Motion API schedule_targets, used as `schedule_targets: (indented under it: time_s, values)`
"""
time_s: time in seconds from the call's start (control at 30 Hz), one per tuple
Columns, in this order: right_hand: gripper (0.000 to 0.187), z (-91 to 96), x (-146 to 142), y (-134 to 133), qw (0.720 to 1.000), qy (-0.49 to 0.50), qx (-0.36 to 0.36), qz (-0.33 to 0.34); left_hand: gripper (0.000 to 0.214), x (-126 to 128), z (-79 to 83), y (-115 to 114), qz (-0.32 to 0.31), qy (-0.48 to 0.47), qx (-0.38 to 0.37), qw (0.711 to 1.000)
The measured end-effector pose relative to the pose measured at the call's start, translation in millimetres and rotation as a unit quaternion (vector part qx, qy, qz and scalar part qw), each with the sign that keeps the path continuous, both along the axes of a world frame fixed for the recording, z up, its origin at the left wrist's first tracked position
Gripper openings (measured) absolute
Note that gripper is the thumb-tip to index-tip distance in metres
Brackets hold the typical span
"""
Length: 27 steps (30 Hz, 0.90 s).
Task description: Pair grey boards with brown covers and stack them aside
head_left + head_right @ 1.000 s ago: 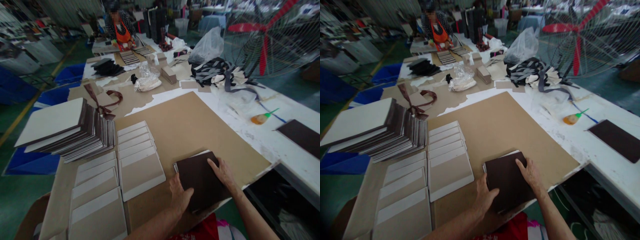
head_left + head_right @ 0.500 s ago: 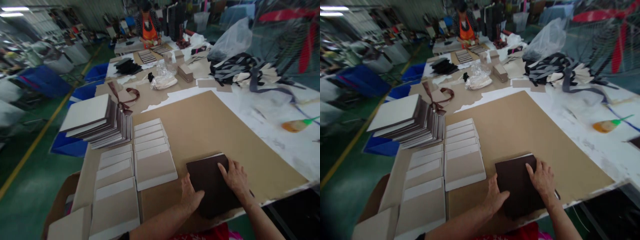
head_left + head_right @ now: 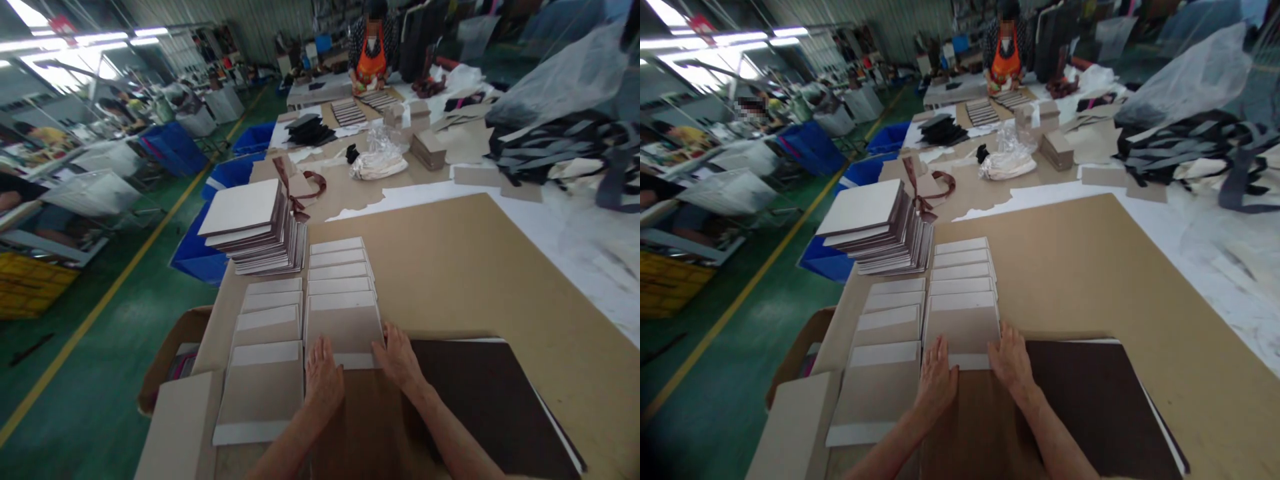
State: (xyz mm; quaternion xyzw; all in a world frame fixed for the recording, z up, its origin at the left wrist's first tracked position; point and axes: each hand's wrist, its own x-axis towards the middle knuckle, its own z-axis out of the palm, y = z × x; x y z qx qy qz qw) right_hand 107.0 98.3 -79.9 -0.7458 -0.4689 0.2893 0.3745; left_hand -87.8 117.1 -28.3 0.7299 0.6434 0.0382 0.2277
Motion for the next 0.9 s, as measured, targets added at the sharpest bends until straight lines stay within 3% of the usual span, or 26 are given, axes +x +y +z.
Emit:
schedule_targets:
  time_s: [0.2, 0.4, 0.47, 0.57, 0.6, 0.67, 0.77, 0.83, 0.9]
  values:
    - [0.035, -3.4, 2.0, 2.8, 0.987, 0.114, -0.098, -0.063, 0.061, -2.2, -5.4, -4.6, -0.008, -0.003, 0.032, 0.999]
    - [0.029, 21.4, -11.2, 18.6, 0.952, 0.294, -0.07, -0.046, 0.059, -9.6, -4.9, -6.9, -0.017, -0.017, 0.082, 0.996]
    - [0.036, 34.3, -0.6, 8.8, 0.933, 0.35, -0.051, -0.06, 0.062, -9.4, 2.7, -9.9, -0.012, -0.034, 0.114, 0.993]
    - [0.053, 55.6, 41.2, -36.2, 0.911, 0.396, -0.042, -0.105, 0.067, -3.0, 18.1, -18.7, -0.022, -0.128, 0.146, 0.981]
    - [0.057, 62.3, 59.1, -57.7, 0.906, 0.401, -0.048, -0.125, 0.067, 1.4, 22.8, -23.1, -0.032, -0.182, 0.119, 0.976]
    - [0.058, 72.7, 94.7, -103.2, 0.897, 0.405, -0.068, -0.163, 0.067, 13.9, 29.9, -34.1, -0.055, -0.303, -0.02, 0.951]
    - [0.057, 75.3, 135.3, -157.9, 0.891, 0.385, -0.117, -0.21, 0.068, 39.8, 33.7, -51.8, -0.095, -0.419, -0.273, 0.861]
    - [0.059, 68.5, 150.6, -177.9, 0.894, 0.359, -0.137, -0.229, 0.068, 57.2, 32.3, -60.7, -0.112, -0.422, -0.348, 0.83]
    - [0.063, 58.5, 159.4, -186.9, 0.906, 0.316, -0.143, -0.242, 0.069, 70.9, 29.3, -65.7, -0.105, -0.4, -0.374, 0.83]
